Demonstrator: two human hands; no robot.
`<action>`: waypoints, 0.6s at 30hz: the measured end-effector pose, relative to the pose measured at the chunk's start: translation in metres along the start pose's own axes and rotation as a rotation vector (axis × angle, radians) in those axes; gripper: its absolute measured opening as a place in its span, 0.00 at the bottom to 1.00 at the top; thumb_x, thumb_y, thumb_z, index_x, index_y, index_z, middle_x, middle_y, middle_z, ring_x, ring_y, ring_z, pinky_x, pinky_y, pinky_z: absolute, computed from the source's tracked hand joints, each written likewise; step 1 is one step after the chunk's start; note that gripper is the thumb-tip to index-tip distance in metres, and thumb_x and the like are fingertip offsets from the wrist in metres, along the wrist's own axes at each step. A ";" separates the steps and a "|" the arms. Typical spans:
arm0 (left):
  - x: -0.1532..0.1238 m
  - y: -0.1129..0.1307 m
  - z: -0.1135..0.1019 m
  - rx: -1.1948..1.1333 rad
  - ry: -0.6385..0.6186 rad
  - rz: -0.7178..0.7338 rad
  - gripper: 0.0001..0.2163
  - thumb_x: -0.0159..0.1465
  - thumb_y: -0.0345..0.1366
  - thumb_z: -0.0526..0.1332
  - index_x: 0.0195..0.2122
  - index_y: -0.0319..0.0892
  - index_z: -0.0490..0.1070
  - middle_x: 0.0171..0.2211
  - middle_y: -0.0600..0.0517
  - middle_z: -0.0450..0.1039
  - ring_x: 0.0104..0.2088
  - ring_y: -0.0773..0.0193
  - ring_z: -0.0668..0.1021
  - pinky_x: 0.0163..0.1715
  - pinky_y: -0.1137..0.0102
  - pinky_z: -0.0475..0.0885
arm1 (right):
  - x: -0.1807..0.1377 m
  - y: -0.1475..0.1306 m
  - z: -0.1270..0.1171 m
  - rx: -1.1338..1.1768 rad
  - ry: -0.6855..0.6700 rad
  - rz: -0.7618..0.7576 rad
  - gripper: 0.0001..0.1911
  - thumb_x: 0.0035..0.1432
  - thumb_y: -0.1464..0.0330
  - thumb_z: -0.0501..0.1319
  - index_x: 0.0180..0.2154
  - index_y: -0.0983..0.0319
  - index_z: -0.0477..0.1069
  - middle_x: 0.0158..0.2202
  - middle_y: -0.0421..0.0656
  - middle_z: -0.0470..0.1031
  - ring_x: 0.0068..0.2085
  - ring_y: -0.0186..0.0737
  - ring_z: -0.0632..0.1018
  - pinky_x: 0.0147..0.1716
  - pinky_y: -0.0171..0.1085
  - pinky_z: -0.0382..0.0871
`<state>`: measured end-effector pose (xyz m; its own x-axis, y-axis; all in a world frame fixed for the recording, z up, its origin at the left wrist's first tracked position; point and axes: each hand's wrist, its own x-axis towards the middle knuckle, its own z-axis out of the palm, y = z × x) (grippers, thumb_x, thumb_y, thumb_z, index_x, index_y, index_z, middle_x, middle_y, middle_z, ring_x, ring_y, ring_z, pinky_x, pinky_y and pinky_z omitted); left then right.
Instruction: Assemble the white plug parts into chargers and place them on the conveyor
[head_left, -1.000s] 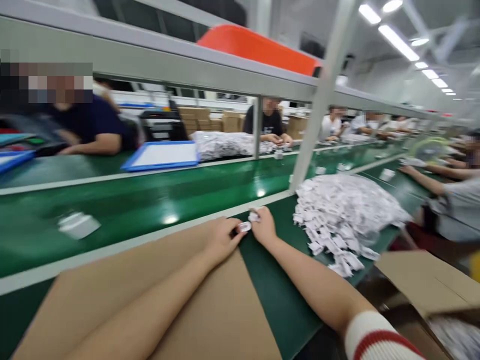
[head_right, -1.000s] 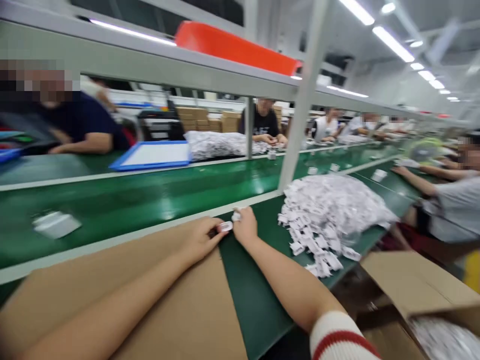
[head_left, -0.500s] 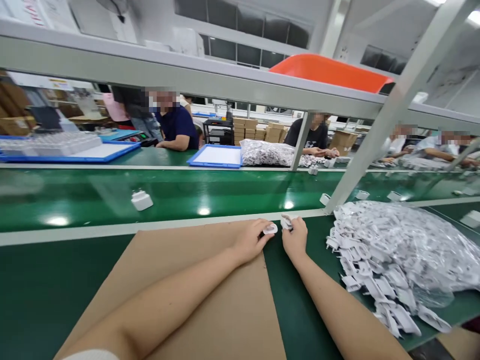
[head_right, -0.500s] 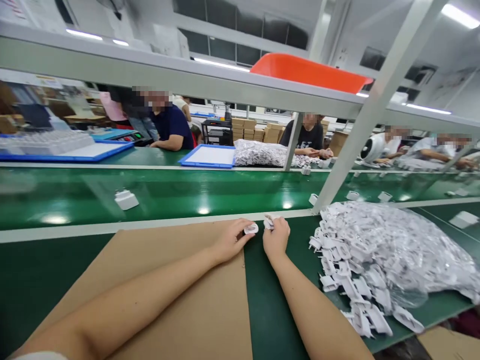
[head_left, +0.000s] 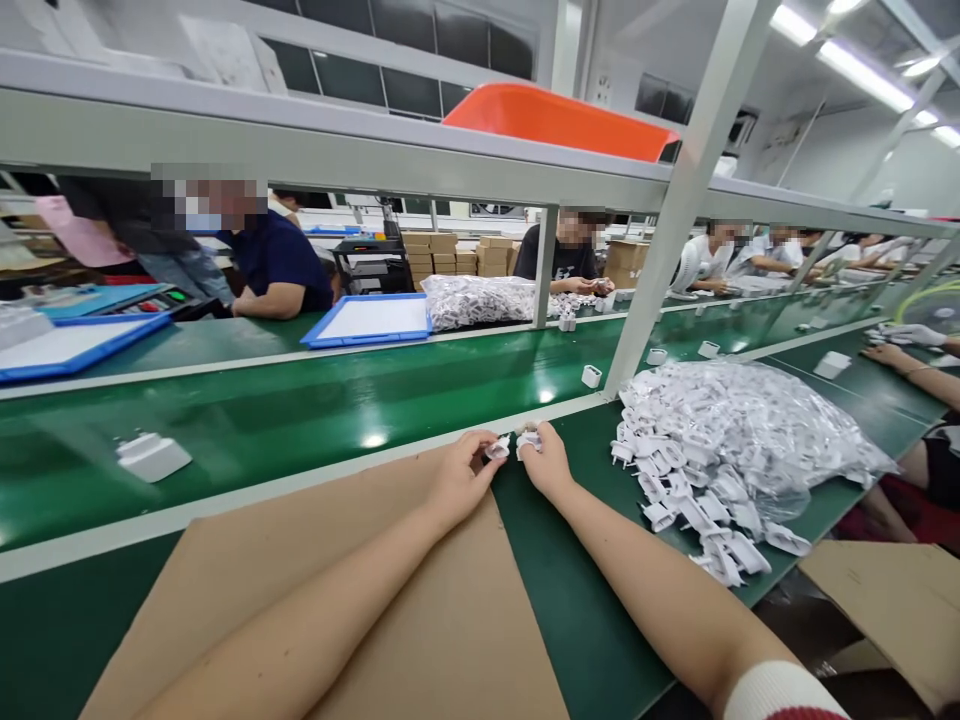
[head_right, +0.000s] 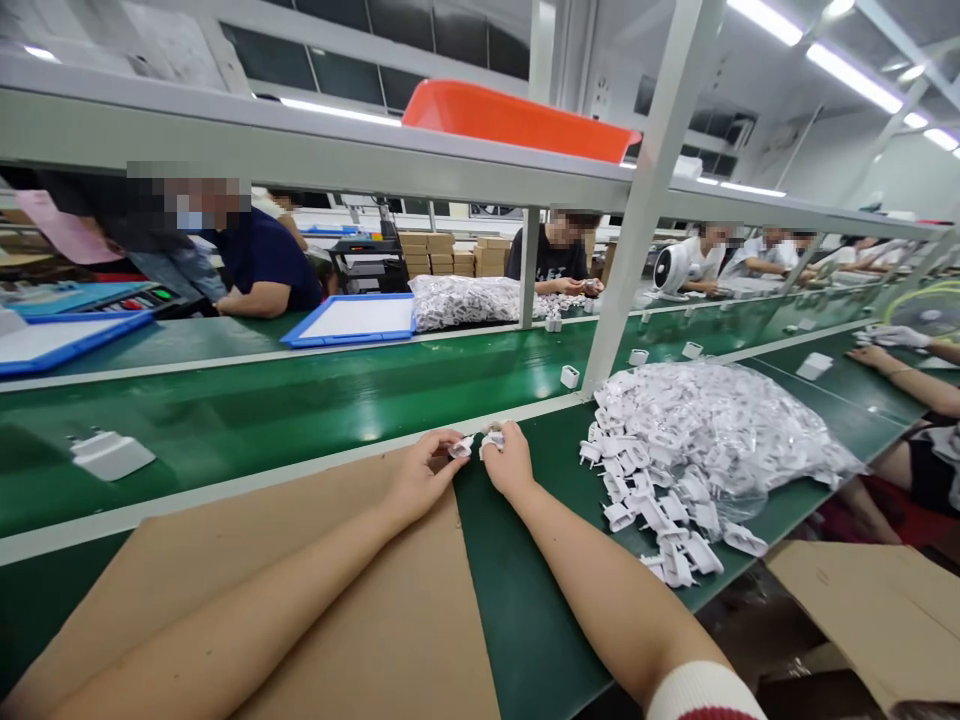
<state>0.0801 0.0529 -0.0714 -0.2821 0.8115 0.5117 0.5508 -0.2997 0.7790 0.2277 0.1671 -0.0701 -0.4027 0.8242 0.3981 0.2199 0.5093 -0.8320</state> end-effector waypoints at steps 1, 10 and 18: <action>0.000 -0.001 0.000 -0.033 0.007 -0.034 0.10 0.69 0.41 0.63 0.49 0.46 0.73 0.50 0.46 0.78 0.49 0.54 0.80 0.53 0.57 0.76 | -0.001 -0.001 0.000 0.031 -0.020 -0.007 0.14 0.51 0.71 0.56 0.40 0.60 0.74 0.42 0.44 0.77 0.42 0.44 0.79 0.45 0.43 0.75; 0.002 -0.011 0.004 -0.319 -0.062 -0.165 0.18 0.70 0.49 0.62 0.55 0.45 0.69 0.54 0.43 0.78 0.57 0.52 0.80 0.61 0.54 0.73 | -0.002 -0.007 0.001 0.042 -0.105 -0.093 0.10 0.55 0.64 0.60 0.38 0.59 0.76 0.37 0.42 0.73 0.36 0.40 0.76 0.37 0.39 0.71; 0.004 -0.016 0.003 -0.245 -0.001 -0.171 0.22 0.69 0.53 0.63 0.58 0.45 0.71 0.54 0.43 0.78 0.54 0.50 0.80 0.61 0.52 0.72 | -0.004 -0.002 0.008 0.107 -0.055 -0.028 0.09 0.58 0.62 0.60 0.39 0.58 0.75 0.37 0.42 0.77 0.37 0.42 0.78 0.37 0.39 0.74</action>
<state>0.0727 0.0630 -0.0830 -0.3536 0.8611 0.3654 0.2896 -0.2706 0.9181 0.2216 0.1612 -0.0733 -0.4564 0.7937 0.4022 0.1127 0.5000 -0.8587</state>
